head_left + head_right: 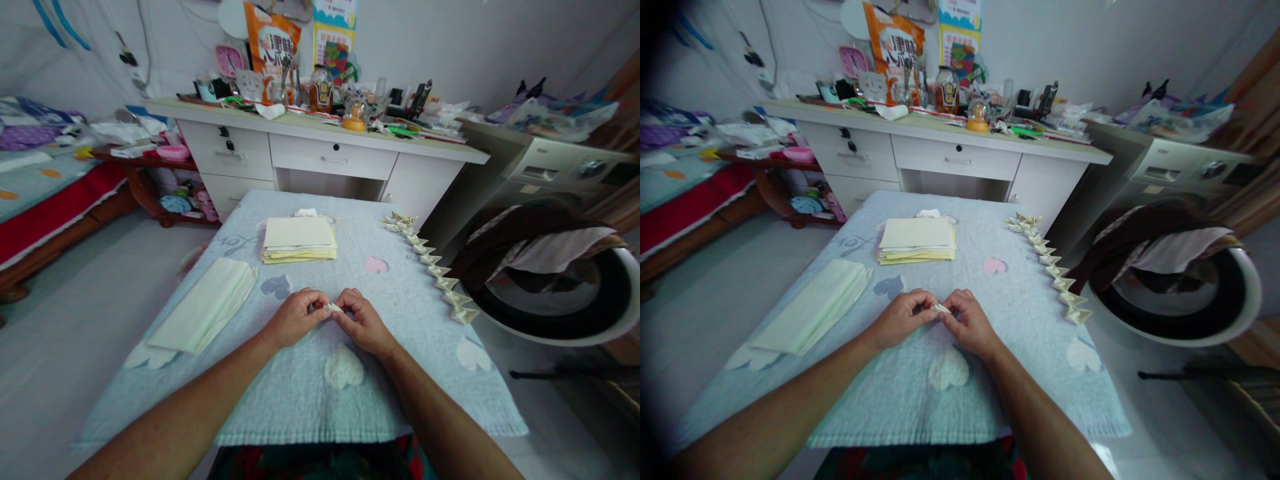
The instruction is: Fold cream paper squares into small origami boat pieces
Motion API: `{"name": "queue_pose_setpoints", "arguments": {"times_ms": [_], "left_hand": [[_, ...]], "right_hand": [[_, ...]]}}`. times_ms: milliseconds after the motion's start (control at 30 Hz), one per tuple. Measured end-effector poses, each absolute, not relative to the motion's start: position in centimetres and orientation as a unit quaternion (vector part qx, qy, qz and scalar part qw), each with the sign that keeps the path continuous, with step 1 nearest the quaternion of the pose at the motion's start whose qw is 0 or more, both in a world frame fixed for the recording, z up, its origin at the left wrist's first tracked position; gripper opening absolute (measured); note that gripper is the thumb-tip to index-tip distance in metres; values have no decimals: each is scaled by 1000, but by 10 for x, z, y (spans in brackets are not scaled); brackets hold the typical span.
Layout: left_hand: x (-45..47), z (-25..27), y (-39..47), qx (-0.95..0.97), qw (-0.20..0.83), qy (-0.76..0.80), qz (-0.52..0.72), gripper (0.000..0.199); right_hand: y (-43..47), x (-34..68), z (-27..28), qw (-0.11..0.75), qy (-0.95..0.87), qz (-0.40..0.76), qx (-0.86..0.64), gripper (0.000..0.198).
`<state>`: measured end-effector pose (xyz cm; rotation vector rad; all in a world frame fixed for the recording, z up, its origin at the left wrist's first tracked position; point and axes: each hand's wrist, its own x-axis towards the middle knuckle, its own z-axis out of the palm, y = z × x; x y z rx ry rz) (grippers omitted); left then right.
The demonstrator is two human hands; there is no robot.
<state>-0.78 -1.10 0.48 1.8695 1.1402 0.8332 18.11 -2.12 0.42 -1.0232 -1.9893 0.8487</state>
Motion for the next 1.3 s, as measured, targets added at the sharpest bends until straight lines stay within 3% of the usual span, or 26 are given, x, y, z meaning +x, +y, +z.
{"name": "queue_pose_setpoints", "arguments": {"times_ms": [200, 633, 967, 1300], "left_hand": [[-9, 7, -12, 738, 387, 446, 326, 17], [-10, 7, -13, 757, 361, 434, 330, 14], [-10, 8, -14, 756, 361, 433, 334, 14], [-13, 5, -14, 775, 339, 429, 318, 18]], "right_hand": [[-21, 180, 6, 359, -780, 327, -395, 15], [-21, 182, 8, 385, -762, 327, -406, 27], [-22, 178, 8, 370, -783, 289, -409, 15], [-22, 178, 10, 370, -796, 282, -386, 26]]}}
